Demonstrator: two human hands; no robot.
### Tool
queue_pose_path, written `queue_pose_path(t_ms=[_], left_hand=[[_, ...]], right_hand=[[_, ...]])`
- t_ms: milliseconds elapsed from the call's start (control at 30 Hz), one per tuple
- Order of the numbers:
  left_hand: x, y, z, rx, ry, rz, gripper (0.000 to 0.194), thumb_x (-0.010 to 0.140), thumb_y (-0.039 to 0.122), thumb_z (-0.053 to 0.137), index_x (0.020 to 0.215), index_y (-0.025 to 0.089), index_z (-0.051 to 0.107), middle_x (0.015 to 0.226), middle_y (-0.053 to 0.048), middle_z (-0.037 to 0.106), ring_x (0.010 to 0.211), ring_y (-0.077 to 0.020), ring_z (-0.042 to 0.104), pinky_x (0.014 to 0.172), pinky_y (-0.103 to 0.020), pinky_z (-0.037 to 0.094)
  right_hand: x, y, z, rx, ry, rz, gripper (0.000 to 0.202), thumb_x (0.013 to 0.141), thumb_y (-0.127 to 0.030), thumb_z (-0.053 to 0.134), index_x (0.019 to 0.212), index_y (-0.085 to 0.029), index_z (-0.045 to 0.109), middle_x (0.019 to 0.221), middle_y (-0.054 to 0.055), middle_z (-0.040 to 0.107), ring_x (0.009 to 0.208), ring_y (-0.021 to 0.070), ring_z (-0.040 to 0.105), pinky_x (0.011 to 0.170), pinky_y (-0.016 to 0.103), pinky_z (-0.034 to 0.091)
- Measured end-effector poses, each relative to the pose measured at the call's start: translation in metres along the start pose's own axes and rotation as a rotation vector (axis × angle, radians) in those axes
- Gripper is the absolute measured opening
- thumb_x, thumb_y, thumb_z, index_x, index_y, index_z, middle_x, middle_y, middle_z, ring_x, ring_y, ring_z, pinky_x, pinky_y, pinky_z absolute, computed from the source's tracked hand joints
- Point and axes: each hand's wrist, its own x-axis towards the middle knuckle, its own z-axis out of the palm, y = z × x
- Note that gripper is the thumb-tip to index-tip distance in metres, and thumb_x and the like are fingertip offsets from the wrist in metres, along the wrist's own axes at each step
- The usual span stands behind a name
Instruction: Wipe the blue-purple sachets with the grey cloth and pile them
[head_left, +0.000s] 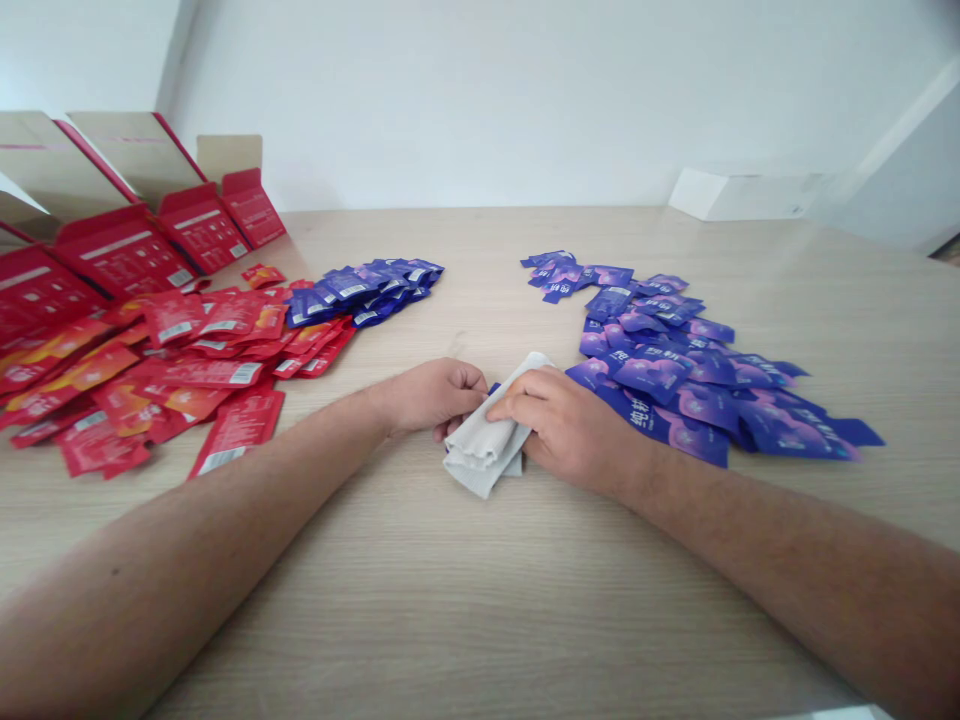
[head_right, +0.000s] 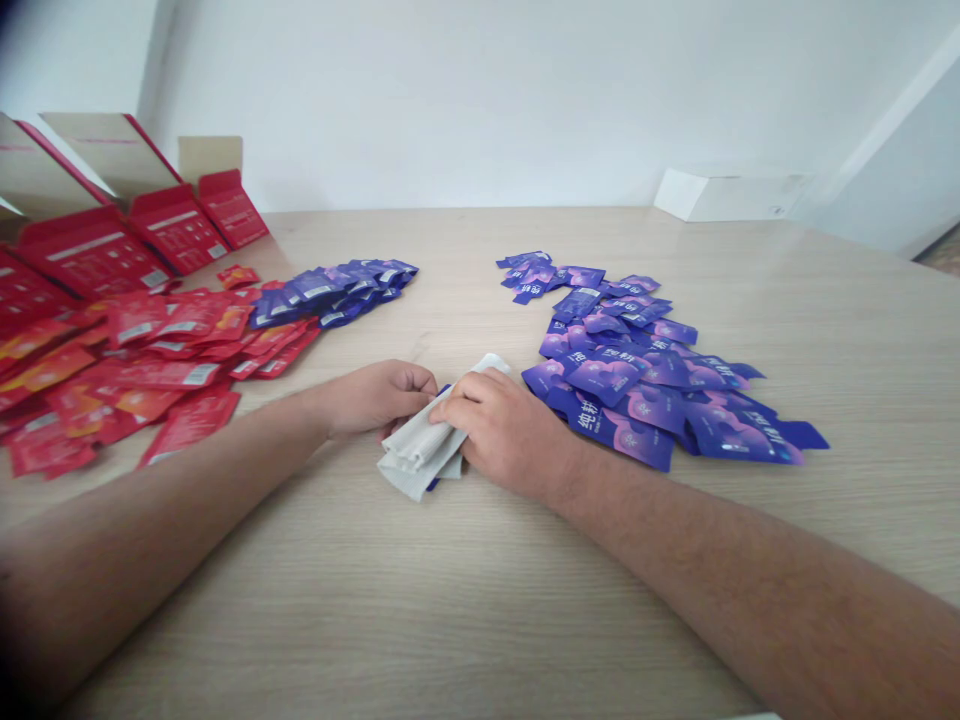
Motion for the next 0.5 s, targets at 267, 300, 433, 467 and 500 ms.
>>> queue_pose_path(t_ms=[267,300,433,467,500], left_hand=[[0.0005,-0.0012,-0.0006,-0.004,-0.036,0.006,0.014,0.086,0.030,0.055,0.080,0.018,0.059,0.051,0.005,0.057,0.039,-0.0080,0.052,0.036,-0.016,0.040],[0.0005,-0.0013,-0.0007,-0.009,-0.033,0.004,0.014,0.086,0.030,0.055,0.081,0.018,0.059,0.052,0.005,0.058,0.039,-0.0079,0.052,0.036,-0.016,0.040],[0.0007,-0.0022,-0.0013,-0.013,-0.053,0.001,0.014,0.086,0.030,0.055,0.081,0.018,0.060,0.052,0.005,0.057,0.040,-0.0077,0.052,0.037,-0.016,0.041],[0.0009,-0.0026,-0.0014,-0.013,-0.055,0.002,0.014,0.086,0.030,0.055,0.081,0.018,0.059,0.052,0.005,0.057,0.040,-0.0078,0.053,0.037,-0.016,0.041],[0.0013,-0.0030,-0.0014,-0.015,-0.053,0.002,0.014,0.086,0.030,0.055,0.080,0.018,0.059,0.052,0.005,0.056,0.040,-0.0079,0.053,0.037,-0.016,0.041]], right_hand=[[-0.0003,0.0026,0.0017,0.032,-0.015,-0.014,0.038,0.077,0.001,0.055,0.109,-0.017,0.065,0.106,0.008,0.063,0.103,0.0225,0.056,0.093,0.039,0.048],[-0.0005,0.0029,0.0014,0.030,-0.007,0.015,0.039,0.076,0.002,0.054,0.109,-0.017,0.065,0.106,0.008,0.062,0.102,0.0221,0.056,0.093,0.039,0.048],[-0.0004,0.0028,0.0005,0.020,-0.044,-0.027,0.041,0.074,0.002,0.056,0.109,-0.016,0.065,0.106,0.008,0.062,0.104,0.0226,0.055,0.094,0.038,0.047],[-0.0001,0.0029,0.0002,0.017,-0.053,-0.045,0.040,0.075,0.001,0.056,0.109,-0.016,0.065,0.106,0.008,0.062,0.104,0.0228,0.055,0.095,0.039,0.046],[0.0002,0.0031,-0.0001,0.014,-0.051,-0.047,0.039,0.076,0.001,0.057,0.109,-0.017,0.066,0.106,0.008,0.063,0.104,0.0228,0.055,0.095,0.039,0.046]])
